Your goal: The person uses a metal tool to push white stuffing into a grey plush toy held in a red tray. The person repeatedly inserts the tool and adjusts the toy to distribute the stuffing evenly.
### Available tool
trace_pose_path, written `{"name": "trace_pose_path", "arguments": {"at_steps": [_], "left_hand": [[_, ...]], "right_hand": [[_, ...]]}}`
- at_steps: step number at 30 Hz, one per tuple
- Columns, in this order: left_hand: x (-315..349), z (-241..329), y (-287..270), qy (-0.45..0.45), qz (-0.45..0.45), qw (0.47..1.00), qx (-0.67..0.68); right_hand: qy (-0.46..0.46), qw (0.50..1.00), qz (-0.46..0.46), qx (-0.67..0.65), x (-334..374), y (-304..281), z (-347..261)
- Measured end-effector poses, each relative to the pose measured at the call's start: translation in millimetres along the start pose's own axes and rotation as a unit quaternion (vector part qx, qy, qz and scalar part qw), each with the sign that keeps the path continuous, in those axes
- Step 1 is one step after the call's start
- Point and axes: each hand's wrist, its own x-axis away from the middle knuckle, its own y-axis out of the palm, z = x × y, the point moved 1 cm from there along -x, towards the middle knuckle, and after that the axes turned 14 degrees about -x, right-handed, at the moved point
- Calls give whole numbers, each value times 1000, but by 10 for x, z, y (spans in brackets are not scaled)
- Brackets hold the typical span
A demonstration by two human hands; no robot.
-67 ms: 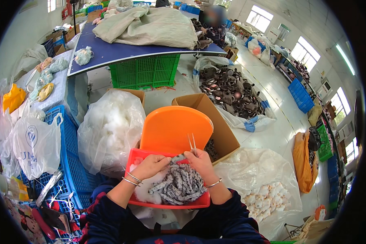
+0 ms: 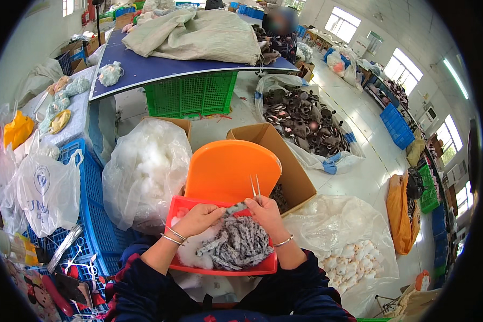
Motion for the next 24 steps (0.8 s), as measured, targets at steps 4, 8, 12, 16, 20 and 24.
{"name": "trace_pose_path", "arguments": {"at_steps": [4,8,12,16,20,24], "left_hand": [[-8,-10,-52,2,-29,999,21],[17,5,-162,5,-29,998,54],[39,64,-191,4,-13,998,65],[42,46,-195,-7,15,997,70],[62,119,-206,-10,32,998,55],[22,27,-209,-14,46,998,35]], "right_hand": [[-9,1000,-9,-24,-9,-71,-30],[-23,998,-26,-48,-7,-126,-52],[-33,995,-54,-78,-26,-172,-40],[-28,992,-56,-106,-31,-141,-55],[-49,994,-34,-96,-39,-130,-65],[-51,995,-31,-83,-55,-135,-67]]}}
